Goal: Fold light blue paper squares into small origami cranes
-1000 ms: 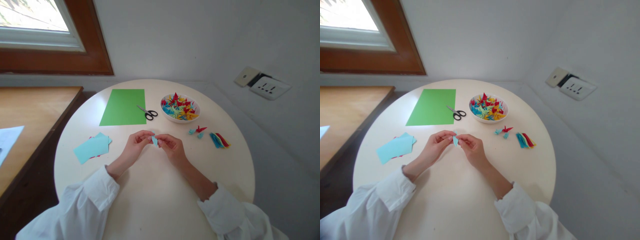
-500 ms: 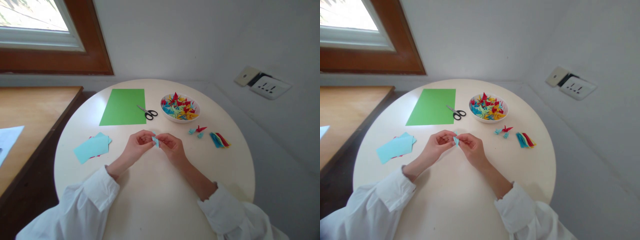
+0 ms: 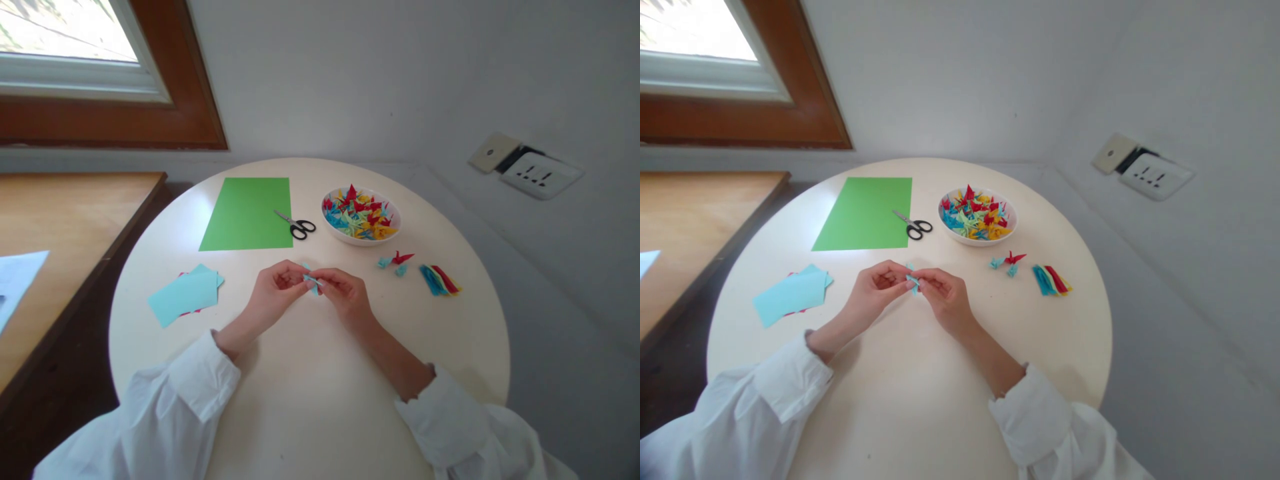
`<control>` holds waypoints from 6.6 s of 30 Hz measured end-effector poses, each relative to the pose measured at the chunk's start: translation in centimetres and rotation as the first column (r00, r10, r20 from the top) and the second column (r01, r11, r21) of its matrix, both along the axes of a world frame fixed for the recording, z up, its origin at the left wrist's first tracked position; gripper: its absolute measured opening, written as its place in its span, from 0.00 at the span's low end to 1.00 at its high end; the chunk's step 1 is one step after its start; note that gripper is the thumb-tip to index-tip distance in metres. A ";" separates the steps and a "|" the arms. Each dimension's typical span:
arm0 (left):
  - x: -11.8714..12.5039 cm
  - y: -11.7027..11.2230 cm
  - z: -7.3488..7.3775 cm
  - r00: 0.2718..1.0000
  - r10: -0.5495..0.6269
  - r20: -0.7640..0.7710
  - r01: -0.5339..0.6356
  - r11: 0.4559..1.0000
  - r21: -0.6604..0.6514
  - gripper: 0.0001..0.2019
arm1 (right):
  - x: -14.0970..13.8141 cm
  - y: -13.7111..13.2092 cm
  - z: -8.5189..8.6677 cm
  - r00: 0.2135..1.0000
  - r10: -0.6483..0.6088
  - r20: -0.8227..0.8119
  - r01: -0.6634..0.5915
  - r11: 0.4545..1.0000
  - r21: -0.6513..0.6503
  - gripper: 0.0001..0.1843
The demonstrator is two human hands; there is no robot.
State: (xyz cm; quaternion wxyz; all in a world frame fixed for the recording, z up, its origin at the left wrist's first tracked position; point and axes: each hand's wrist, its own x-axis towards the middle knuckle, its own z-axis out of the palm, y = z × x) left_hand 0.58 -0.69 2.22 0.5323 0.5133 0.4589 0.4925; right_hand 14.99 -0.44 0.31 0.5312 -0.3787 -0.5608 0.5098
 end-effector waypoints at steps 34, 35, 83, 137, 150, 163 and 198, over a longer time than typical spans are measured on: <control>0.1 -0.2 -1.0 0.981 0.056 -0.184 -0.040 0.995 0.087 0.12 | -0.1 0.1 -0.6 0.987 -0.101 0.122 0.082 0.985 0.150 0.04; 0.1 -0.2 -1.0 0.981 0.054 -0.189 -0.038 0.996 0.086 0.12 | -0.1 0.1 -0.6 0.989 -0.094 0.111 0.078 0.987 0.139 0.04; 0.1 -0.2 -1.6 0.981 -0.045 -0.187 0.066 0.992 0.108 0.09 | -0.3 0.1 -0.8 0.975 -0.156 0.159 0.153 0.988 0.030 0.04; 0.3 -0.6 -0.5 0.907 -0.160 -0.390 0.189 0.981 0.038 0.13 | -0.4 0.2 0.1 0.990 -0.117 0.078 0.123 0.990 -0.072 0.08; 0.6 -0.3 -1.2 0.967 -0.143 -0.211 0.150 0.989 0.017 0.13 | 0.0 0.8 -0.7 0.986 -0.160 0.045 0.164 0.981 -0.106 0.10; 0.3 0.2 -1.0 0.999 -0.038 -0.020 0.035 0.989 -0.143 0.15 | 0.7 0.4 -0.6 0.795 -0.426 0.432 0.082 0.781 0.619 0.15; -0.1 0.3 -0.5 0.994 -0.098 0.056 0.102 0.992 -0.074 0.05 | 0.6 0.6 -0.6 0.825 -0.350 0.444 -0.003 0.783 0.622 0.10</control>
